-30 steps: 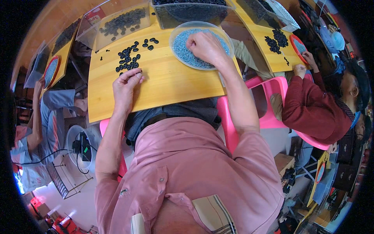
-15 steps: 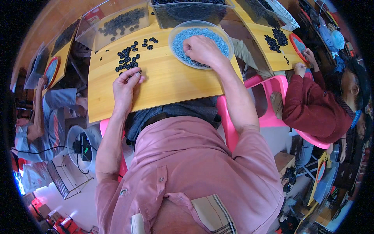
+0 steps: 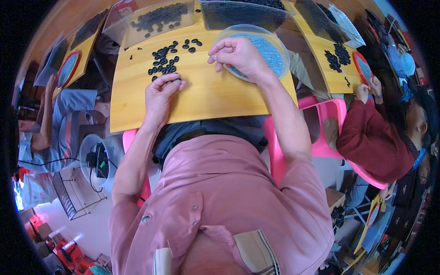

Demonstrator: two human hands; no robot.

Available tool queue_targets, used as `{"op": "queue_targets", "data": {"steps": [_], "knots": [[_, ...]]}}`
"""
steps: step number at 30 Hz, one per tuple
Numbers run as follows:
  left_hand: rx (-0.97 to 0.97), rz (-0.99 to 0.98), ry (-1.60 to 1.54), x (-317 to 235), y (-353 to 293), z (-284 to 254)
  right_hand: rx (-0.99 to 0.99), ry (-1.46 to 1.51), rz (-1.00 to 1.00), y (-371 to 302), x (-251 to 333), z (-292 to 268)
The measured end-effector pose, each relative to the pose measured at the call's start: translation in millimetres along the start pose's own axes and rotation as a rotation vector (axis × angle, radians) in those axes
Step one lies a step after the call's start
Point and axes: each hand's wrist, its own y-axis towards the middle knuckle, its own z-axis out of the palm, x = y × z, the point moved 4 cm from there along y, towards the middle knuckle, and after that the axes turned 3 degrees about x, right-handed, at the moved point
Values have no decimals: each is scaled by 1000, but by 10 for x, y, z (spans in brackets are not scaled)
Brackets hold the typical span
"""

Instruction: The person assembles components by picking up small pins from a dish and plastic pieces from the table, inserting the pins into the plastic pieces by hand, and placing them on the table.

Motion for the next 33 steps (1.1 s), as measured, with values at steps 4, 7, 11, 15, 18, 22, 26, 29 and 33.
{"op": "queue_targets", "data": {"steps": [4, 7, 11, 15, 18, 22, 26, 29, 33], "knots": [[33, -15, -6, 17, 12, 32, 59, 30, -10, 17, -41, 349], [56, -7, -15, 11, 12, 43, 58, -42, -51, 58, -173, 508], [53, -4, 1, 11, 8, 41, 35, 4, -45, 69, -207, 618], [63, 0, -10, 41, 22, 23, 56, -38, -20, 52, -207, 678], [66, -5, 26, 0, 0, 51, 51, -72, -22, 47, -227, 686], [66, -6, 12, 6, -7, 53, 46, -93, -23, 41, -238, 684], [64, 8, 11, 26, 4, 32, -1, -240, -42, 34, -216, 692], [48, 11, 31, 34, 2, 25, -23, -337, -59, 18, -167, 705], [46, 10, 84, 17, -13, 45, -5, -345, -52, 8, -199, 720]]}}
